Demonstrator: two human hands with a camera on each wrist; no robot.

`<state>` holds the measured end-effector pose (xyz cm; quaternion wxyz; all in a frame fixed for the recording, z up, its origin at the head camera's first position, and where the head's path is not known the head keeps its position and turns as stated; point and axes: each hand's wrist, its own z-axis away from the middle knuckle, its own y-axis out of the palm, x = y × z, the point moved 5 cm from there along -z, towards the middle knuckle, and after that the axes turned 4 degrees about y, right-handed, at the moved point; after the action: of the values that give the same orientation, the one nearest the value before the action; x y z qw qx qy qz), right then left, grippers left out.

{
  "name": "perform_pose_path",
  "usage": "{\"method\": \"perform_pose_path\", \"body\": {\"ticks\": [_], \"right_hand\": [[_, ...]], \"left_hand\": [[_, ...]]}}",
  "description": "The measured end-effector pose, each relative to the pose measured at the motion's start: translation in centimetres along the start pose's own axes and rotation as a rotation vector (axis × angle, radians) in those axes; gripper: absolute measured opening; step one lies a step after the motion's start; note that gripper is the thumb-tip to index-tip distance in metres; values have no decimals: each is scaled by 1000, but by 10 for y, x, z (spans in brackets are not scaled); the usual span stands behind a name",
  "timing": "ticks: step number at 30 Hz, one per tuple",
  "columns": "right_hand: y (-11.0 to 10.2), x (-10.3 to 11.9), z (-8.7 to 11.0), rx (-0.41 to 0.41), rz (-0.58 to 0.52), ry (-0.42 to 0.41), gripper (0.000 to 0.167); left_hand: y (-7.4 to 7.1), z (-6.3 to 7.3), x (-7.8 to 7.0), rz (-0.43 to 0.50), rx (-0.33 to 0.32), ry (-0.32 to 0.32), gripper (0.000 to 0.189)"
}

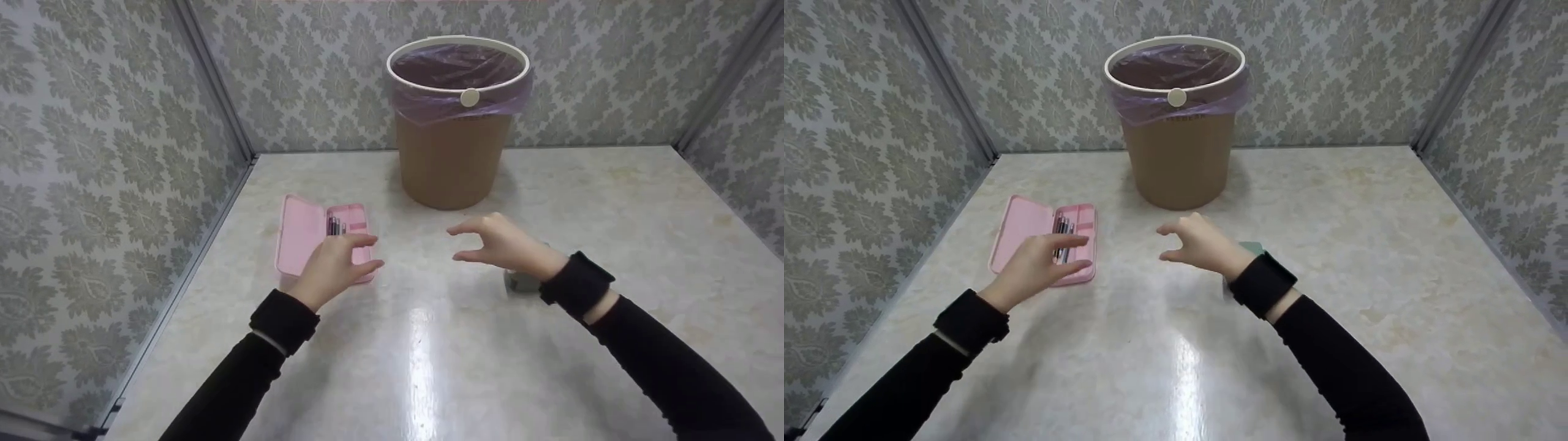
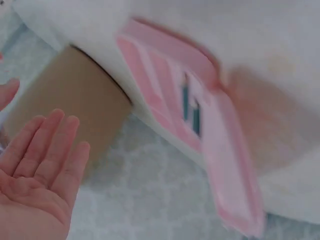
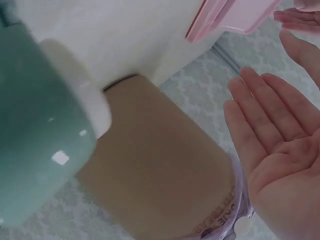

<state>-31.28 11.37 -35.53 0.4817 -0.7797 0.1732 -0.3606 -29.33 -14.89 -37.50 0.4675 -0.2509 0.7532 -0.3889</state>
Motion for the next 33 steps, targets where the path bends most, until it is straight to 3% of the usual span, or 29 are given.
{"method": "perform_pose_path", "body": {"ticks": [7, 17, 22, 33], "right_hand": [[-16, -28, 39, 50, 49, 132, 52], [-24, -61, 68, 170, 99, 252, 71], [-21, -70, 73, 218, 105, 280, 69], [-25, -73, 62, 223, 126, 294, 50]], "left_hand": [[39, -1, -31, 83, 82, 105, 58], [75, 2, -37, 140, 134, 108, 65], [87, 3, -36, 140, 151, 96, 67], [97, -4, -40, 177, 172, 98, 73]]}}
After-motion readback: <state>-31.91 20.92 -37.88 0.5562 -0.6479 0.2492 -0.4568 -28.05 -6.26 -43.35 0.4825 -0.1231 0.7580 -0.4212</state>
